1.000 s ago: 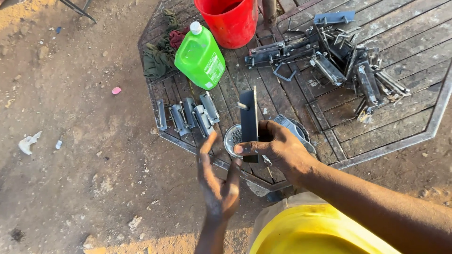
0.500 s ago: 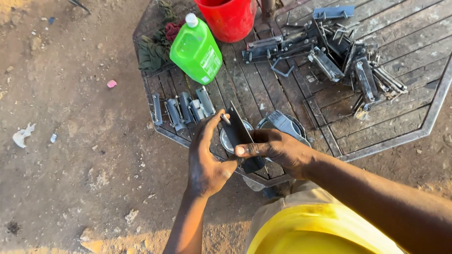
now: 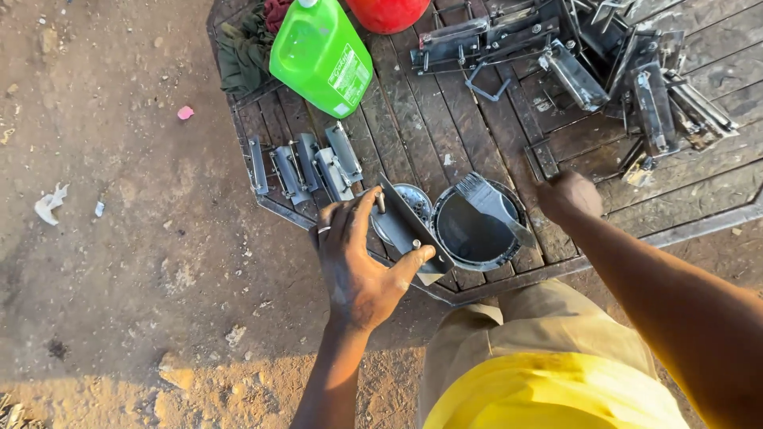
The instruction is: The person paints a metal part with a brush using black paint from a can, then inserts and tightens two bolts into the part. The painted part is placed on a wooden table alongside other similar parts.
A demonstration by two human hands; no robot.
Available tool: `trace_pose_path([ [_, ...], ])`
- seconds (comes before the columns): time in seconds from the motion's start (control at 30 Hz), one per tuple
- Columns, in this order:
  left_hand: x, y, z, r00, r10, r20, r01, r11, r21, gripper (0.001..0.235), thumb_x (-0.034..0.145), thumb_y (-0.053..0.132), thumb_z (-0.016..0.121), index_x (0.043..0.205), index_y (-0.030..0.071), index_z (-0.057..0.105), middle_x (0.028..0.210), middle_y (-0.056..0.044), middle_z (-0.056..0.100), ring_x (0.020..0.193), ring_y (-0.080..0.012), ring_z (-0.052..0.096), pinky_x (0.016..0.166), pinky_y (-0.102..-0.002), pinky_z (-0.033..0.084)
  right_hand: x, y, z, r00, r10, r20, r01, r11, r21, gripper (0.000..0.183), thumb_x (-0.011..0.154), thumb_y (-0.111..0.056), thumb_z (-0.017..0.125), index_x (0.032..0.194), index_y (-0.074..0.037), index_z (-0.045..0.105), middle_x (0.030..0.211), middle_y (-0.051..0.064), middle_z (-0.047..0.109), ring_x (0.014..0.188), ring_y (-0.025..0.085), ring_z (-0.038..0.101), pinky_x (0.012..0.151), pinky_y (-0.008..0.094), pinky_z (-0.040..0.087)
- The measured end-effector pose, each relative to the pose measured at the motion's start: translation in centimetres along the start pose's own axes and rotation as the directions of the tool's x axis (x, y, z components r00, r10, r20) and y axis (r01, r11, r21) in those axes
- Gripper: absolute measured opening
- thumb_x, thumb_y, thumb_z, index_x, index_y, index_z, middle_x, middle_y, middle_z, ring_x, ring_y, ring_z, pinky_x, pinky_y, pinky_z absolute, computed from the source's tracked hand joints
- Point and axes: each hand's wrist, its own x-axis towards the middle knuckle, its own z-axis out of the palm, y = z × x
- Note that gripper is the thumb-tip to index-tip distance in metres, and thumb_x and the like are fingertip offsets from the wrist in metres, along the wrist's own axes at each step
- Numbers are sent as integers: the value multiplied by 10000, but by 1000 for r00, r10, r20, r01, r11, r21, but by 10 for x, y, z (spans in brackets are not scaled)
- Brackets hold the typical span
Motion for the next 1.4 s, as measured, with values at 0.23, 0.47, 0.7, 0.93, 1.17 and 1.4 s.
trace_pose_path([
  [0.23, 20, -2, 36, 999, 31, -6, -32, 997, -63, 817, 599, 292, 986, 1263, -45, 650, 1025, -231, 691, 990, -416, 612, 1002, -510, 438, 39, 28, 17, 995, -15, 96, 30, 987, -155, 506, 869, -517, 619, 1310, -287, 712, 1230, 230, 733, 1206, 413, 665, 964, 551, 542],
  [0.47, 29, 0, 59, 999, 48, -10, -48, 996, -81, 849, 608, 276, 973, 1318, -39, 628, 1074, -231, 688, 1014, -407, 590, 1038, -508, 409, 55, 18, 15, 990, -124, 74, 137, 965, -222, 431, 944, -487, 500, 1232, -281, 747, 1202, 185, 747, 1200, 403, 673, 971, 527, 543],
  [0.7, 25, 3, 66, 1000, 30, 5, -29, 993, -112, 863, 608, 247, 959, 1355, -26, 623, 1163, -234, 666, 1145, -425, 552, 1064, -535, 386, 27, 6, -23, 961, -243, -133, 271, 726, 633, 208, 1002, -192, 710, 1200, -130, 720, 989, 153, 710, 883, 277, 667, 763, 462, 527],
  [0.93, 32, 19, 30, 997, 79, -26, -81, 991, -104, 882, 579, 250, 966, 1353, -8, 631, 1191, -261, 678, 1247, -477, 548, 1111, -580, 359, -106, -64, -79, 870, -460, 176, -205, -12, 979, 266, 999, -96, 577, 1236, -10, 661, 830, 61, 616, 625, 105, 505, 617, 266, 477],
  [1.17, 25, 37, -10, 996, 83, -16, -85, 976, -201, 834, 640, 206, 959, 1382, 40, 616, 1263, -185, 665, 1303, -413, 524, 1176, -541, 299, -179, -79, -78, 699, -665, 263, -446, -117, 887, 250, 997, -87, 534, 1207, -5, 642, 842, 53, 614, 602, 116, 549, 658, 309, 511],
  [1.4, 11, 37, -42, 997, 72, -4, -70, 952, -297, 783, 685, 172, 958, 1376, 52, 609, 1293, -149, 664, 1334, -379, 511, 1211, -547, 293, -226, -81, -69, 659, -709, 251, -466, -124, 876, 229, 1015, -93, 523, 1195, 4, 626, 843, 59, 580, 616, 126, 515, 670, 321, 504],
])
